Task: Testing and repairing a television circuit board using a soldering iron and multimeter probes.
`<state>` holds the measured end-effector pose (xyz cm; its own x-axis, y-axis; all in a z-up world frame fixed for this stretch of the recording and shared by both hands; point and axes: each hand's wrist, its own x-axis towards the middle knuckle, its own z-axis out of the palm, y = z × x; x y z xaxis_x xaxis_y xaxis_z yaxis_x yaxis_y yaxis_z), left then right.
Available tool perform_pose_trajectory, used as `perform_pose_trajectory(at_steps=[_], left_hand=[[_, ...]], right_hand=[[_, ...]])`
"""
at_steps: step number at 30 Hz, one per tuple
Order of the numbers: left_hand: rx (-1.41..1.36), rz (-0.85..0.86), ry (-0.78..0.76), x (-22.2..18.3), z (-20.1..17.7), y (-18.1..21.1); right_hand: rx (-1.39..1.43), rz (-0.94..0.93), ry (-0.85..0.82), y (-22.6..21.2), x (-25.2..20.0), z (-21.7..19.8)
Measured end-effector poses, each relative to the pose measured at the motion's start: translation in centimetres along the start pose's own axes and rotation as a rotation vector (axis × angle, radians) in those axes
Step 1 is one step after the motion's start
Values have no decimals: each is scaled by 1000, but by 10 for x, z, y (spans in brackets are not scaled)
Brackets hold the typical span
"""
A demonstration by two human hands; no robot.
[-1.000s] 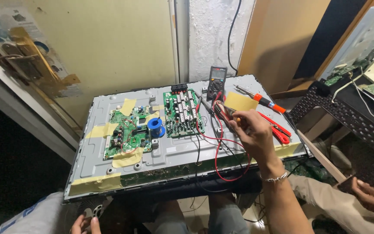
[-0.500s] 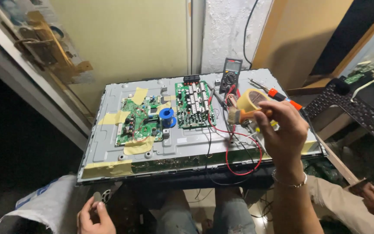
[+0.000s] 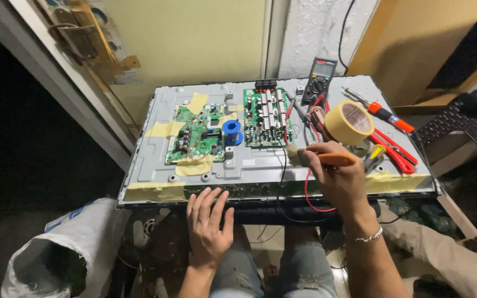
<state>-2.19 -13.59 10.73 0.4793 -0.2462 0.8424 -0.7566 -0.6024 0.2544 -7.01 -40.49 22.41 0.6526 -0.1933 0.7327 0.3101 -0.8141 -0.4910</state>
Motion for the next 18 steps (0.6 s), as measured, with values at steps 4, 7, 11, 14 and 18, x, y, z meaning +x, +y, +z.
perform_pose_trajectory(at_steps=[4,7,11,14,18], left_hand=[[-38,-30,-14,-5,12,4],[-45,-11,-17,-5,15,4],[-97,-26,-63,-5,9,8],[-123,4,-29,1,6,14],[-225,23,-71,5,4,11]], right_hand=[[182,35,-67,-14,-16,-5],[238,2,-350,-33,-22,14],[268,-83,-444,-44,-37,49],[382,-70,-525,-54,-41,53],[405,-100,-594,-59,-37,39]])
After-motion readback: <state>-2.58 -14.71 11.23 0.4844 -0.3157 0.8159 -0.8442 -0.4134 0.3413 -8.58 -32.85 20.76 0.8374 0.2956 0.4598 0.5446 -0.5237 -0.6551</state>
